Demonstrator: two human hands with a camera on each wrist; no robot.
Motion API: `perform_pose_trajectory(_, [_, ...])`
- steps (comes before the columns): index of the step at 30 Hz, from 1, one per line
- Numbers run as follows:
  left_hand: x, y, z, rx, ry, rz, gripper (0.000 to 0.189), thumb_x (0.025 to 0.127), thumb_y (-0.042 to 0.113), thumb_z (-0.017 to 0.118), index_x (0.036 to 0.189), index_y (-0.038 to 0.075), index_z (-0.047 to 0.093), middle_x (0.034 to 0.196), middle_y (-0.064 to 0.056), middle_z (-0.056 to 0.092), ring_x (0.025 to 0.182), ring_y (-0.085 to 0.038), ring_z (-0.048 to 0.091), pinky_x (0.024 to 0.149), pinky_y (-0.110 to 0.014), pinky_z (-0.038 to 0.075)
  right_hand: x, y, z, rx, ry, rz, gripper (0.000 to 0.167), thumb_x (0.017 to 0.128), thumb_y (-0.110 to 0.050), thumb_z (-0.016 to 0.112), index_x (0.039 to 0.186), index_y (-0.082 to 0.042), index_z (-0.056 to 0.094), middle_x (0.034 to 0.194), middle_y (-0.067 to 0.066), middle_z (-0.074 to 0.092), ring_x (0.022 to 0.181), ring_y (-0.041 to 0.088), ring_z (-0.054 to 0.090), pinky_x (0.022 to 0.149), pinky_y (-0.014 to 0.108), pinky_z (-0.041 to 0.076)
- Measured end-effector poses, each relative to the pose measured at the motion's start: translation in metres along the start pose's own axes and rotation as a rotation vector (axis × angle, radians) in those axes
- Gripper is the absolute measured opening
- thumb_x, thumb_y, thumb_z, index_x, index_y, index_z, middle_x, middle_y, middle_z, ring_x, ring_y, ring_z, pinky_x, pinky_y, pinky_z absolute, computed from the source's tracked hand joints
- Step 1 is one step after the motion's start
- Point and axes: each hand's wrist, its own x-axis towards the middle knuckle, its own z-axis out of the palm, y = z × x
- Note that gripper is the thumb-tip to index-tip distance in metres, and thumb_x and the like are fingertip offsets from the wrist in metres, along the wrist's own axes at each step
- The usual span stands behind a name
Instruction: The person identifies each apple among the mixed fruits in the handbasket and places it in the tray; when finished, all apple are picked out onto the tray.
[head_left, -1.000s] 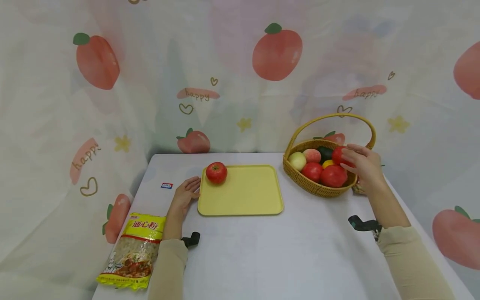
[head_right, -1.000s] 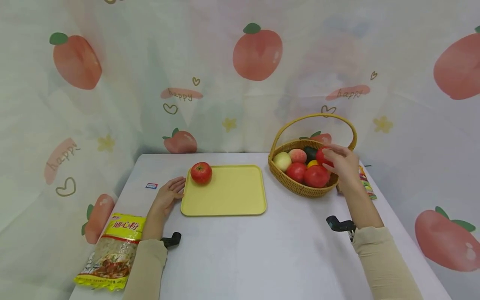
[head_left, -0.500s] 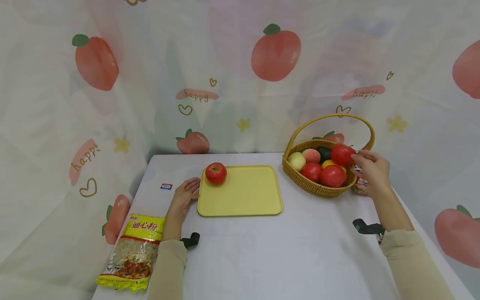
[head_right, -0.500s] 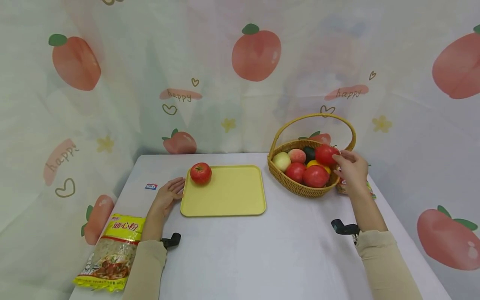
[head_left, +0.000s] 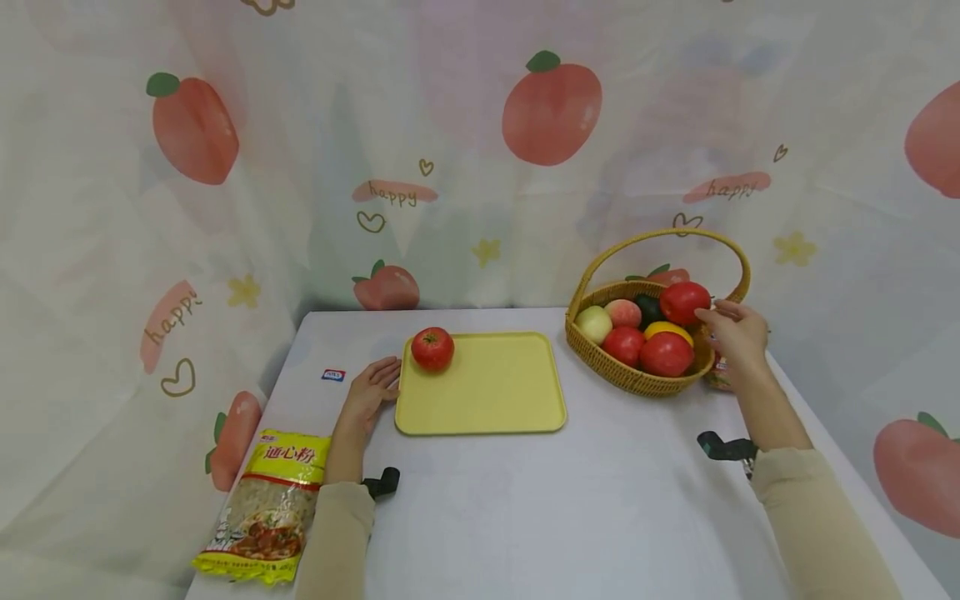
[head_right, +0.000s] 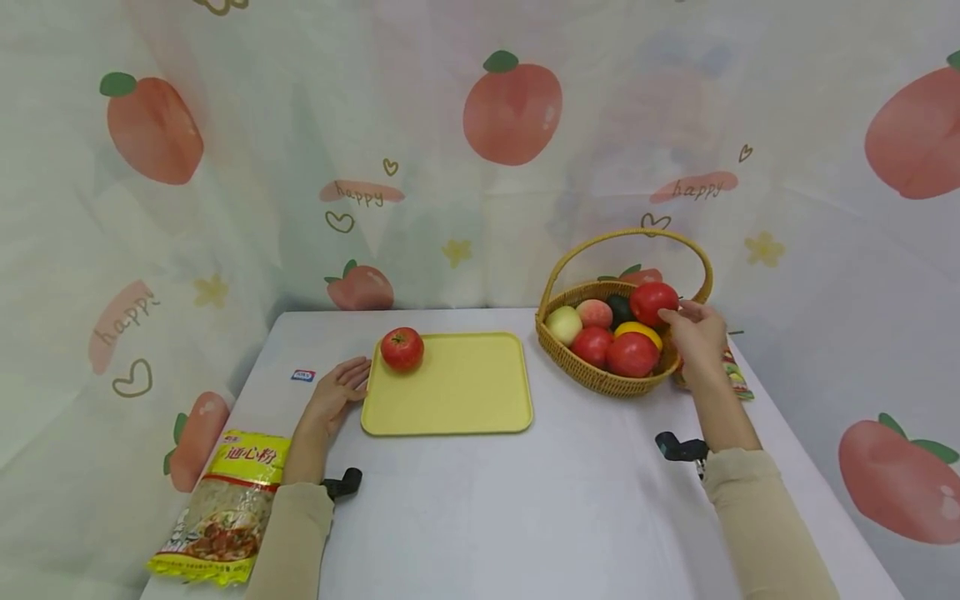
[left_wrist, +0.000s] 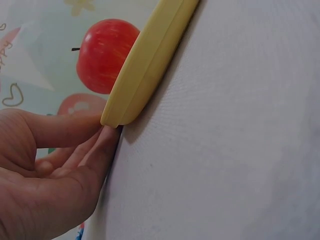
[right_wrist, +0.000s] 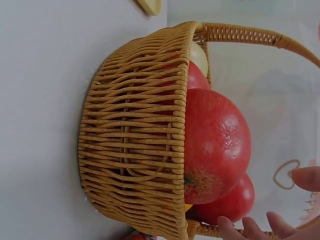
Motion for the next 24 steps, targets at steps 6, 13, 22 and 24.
perform_pose_trajectory(6, [0.002,-0.001,-0.001,-0.008,-0.002,0.006,0.073,0.089,-0.027,0.053,0.155,0.002,0.043,0.159,-0.018,0.046,0.148,-0.027,0.045,0.119,-0.038,0.040,0.006,-0.005,0.007,0.089,0.018,0.097,0.079,0.101,-0.042,0.066,0.166,-0.019,0.028,0.169,0.009,0.031,0.133,0.025,0.050,0.120,0.037,0.040])
perform_pose_trajectory(13, [0.003,-0.001,-0.001,0.023,0.019,-0.005,0.073,0.089,-0.025,0.054,0.155,0.006,0.046,0.158,-0.015,0.048,0.147,-0.026,0.046,0.117,-0.037,0.042,0.015,-0.008,0.015,0.196,0.007,0.184,0.086,0.101,-0.043,0.066,0.169,-0.022,0.018,0.173,0.006,0.021,0.093,0.013,0.059,0.094,0.022,0.057])
perform_pose_trajectory(22, [0.003,-0.003,-0.001,0.019,0.013,-0.003,0.073,0.089,-0.026,0.054,0.154,0.007,0.047,0.157,-0.014,0.049,0.146,-0.025,0.047,0.118,-0.038,0.041,0.031,-0.012,0.024,0.294,-0.015,0.190,0.082,0.105,-0.043,0.054,0.169,-0.033,0.004,0.175,-0.009,0.002,0.143,0.029,0.041,0.120,0.040,0.039])
perform_pose_trajectory(24, [0.004,-0.003,-0.001,0.018,0.012,0.000,0.073,0.088,-0.026,0.054,0.154,0.007,0.047,0.157,-0.014,0.049,0.146,-0.025,0.047,0.118,-0.038,0.041,0.033,-0.014,0.027,0.335,-0.011,0.185,0.079,0.106,-0.042,0.052,0.169,-0.034,0.004,0.175,-0.009,0.001,0.150,0.031,0.033,0.122,0.045,0.034])
